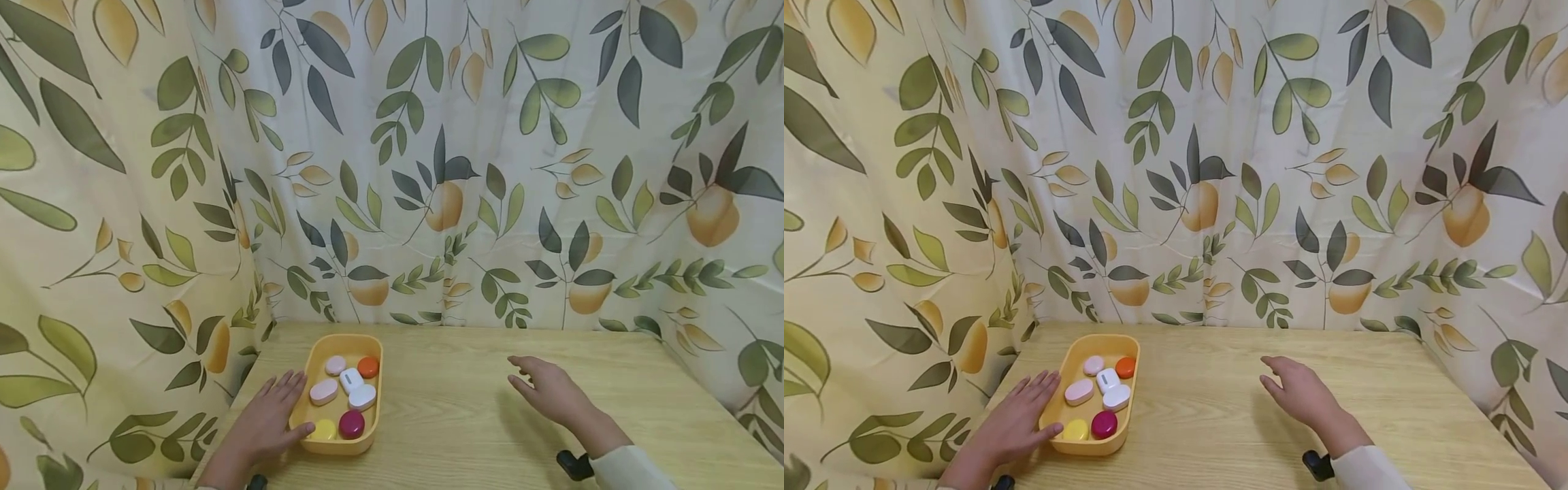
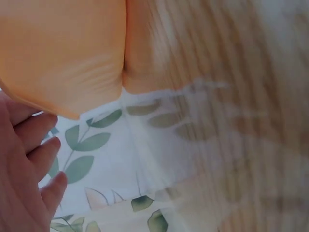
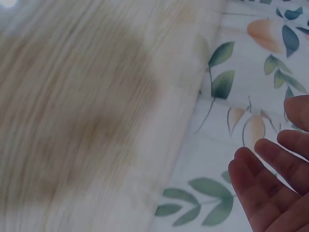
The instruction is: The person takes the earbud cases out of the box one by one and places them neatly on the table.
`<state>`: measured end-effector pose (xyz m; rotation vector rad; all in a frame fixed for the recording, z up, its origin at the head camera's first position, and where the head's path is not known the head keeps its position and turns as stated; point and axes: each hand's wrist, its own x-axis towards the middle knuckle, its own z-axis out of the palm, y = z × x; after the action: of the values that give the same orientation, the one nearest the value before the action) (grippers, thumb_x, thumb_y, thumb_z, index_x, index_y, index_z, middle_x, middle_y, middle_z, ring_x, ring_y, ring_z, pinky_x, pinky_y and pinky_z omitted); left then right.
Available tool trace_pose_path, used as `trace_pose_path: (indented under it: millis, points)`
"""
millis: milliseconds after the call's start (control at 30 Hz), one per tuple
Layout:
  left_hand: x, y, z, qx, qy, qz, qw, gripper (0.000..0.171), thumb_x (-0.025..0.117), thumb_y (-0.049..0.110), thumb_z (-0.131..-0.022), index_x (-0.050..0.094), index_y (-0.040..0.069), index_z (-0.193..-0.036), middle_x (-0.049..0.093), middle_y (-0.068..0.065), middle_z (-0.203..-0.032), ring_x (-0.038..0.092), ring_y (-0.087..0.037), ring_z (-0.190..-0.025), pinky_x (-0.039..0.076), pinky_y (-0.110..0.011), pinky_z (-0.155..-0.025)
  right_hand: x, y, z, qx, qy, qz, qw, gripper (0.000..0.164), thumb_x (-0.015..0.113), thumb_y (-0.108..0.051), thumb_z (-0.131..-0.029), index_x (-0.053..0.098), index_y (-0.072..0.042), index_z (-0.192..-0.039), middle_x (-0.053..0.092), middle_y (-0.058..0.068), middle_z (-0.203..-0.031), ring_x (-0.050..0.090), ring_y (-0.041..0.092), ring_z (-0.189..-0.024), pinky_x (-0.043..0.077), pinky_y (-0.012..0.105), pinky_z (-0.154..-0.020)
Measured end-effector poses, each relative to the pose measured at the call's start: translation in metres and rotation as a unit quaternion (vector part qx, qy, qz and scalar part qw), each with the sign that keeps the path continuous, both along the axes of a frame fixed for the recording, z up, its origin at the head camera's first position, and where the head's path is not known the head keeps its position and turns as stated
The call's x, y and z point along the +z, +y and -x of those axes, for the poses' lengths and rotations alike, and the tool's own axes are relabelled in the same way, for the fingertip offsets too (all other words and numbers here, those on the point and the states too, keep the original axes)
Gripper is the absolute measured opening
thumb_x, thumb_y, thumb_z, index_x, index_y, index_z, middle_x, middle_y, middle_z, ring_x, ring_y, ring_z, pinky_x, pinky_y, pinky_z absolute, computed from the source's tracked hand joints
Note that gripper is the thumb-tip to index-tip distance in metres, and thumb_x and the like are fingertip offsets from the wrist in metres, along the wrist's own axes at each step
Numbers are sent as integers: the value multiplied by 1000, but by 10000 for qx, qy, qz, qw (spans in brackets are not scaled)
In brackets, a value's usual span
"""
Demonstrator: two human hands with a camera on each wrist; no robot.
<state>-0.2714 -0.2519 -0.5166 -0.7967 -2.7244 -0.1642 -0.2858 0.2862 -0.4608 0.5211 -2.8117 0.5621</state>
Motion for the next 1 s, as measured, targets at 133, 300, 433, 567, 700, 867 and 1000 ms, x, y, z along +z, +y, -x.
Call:
trace_pose_path:
  millis: [133,300,433,567,700,867,1000]
  points:
    - [-1,0,-3,18,-128,-9,9999,83,52,59,-93,39,-2,-147,37,-15,-152,31,-35,-140,24,-52,-112,-4,-13,10,102,-179,210,9996,45,63,-27,-96,57,1,-131,62,18,-124,65,31,-99,55,46,-77]
    - [-1,3,-4,-65,-85,30,9999,88,52,61,-92,36,-6,-147,33,-20,-153,29,-37,-140,27,-51,-111,-5,-24,21,278,-120,168,9994,41,65,-21,-95,59,1,-129,62,17,-123,66,31,-98,55,46,-78]
    - [-2,3,-4,-63,54,139,9999,91,50,64,-91,37,-7,-146,32,-22,-152,30,-37,-140,28,-50,-110,-4,-33,29,501,-116,41,9987,40,65,-20,-95,59,2,-128,62,18,-123,66,32,-97,54,47,-79]
    - [-4,2,-1,-113,158,178,9997,88,48,62,-93,38,-8,-145,34,-22,-152,31,-36,-140,30,-48,-110,-1,-40,36,519,-162,268,9982,41,64,-18,-95,58,3,-130,60,20,-126,65,36,-98,54,48,-80]
    - [-6,6,2,-232,125,183,9995,86,45,61,-95,36,-8,-146,33,-21,-152,28,-35,-141,29,-45,-111,2,-46,42,507,-369,686,9957,42,62,-18,-96,56,2,-133,59,21,-127,65,35,-102,54,47,-81]
    - [-7,7,2,-189,66,169,9997,86,44,60,-96,34,-8,-146,31,-21,-153,28,-35,-141,29,-45,-112,1,-60,51,711,-573,1125,9894,43,61,-21,-98,55,2,-134,60,19,-127,63,33,-107,54,44,-84]
    - [-7,6,1,-196,131,184,9996,86,45,61,-96,36,-8,-146,33,-21,-152,30,-36,-140,30,-47,-111,0,-74,59,772,-683,1453,9840,42,61,-21,-98,55,1,-134,62,17,-125,63,33,-107,54,45,-84]
